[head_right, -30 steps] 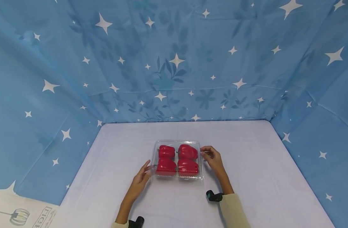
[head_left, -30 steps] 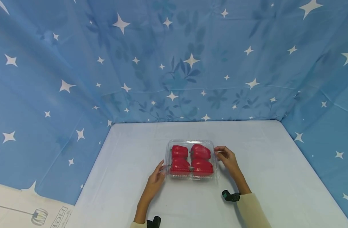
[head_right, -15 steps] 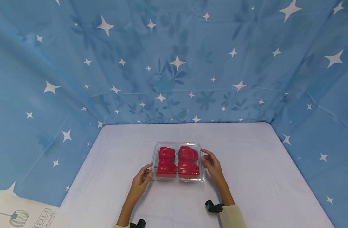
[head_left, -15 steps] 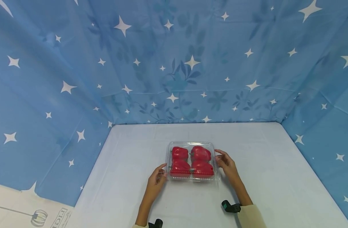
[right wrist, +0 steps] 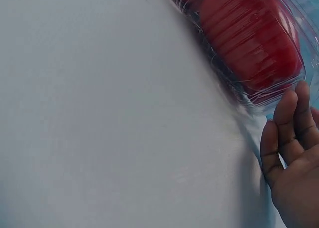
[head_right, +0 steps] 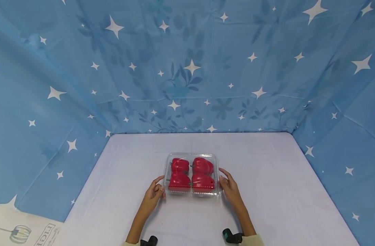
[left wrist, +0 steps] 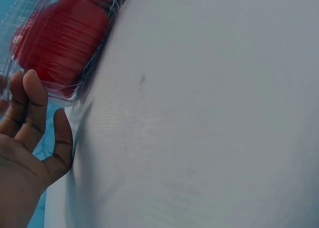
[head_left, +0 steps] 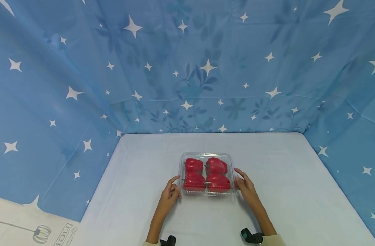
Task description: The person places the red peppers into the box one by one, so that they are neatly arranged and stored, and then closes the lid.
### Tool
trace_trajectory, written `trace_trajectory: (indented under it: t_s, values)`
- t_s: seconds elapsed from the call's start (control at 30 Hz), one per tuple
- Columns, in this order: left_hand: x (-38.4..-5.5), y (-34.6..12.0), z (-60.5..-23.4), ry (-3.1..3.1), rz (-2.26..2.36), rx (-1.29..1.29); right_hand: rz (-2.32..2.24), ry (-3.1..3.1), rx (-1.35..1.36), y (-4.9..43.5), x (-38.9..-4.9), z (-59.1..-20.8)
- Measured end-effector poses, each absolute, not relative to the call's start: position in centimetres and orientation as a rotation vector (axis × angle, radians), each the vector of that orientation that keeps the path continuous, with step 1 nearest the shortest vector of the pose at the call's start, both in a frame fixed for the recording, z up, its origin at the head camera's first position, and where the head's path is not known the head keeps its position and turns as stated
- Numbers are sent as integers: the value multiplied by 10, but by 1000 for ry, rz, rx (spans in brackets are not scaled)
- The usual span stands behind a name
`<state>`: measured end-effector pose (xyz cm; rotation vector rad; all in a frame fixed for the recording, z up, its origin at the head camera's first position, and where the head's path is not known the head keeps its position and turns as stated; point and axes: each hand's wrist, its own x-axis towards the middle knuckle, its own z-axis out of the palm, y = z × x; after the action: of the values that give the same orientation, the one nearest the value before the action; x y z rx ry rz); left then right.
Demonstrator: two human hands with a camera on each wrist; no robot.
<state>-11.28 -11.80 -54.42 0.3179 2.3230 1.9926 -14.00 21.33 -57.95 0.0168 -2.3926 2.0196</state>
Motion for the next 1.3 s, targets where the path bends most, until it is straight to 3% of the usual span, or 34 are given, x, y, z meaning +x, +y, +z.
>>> trace_trajectory:
  t_s: [0.37,0.7,1.3]
  values:
    - [-114,-118,-545,2295,2021,308,2092,-2436,103,220,-131,-578]
    - [-113,-114,-545,2255,2029,286,2408,-2159,696,233,-129,-580]
    - [-122,-116,-571,2203,2113,202,2397,-2227,682,232,-129,-579]
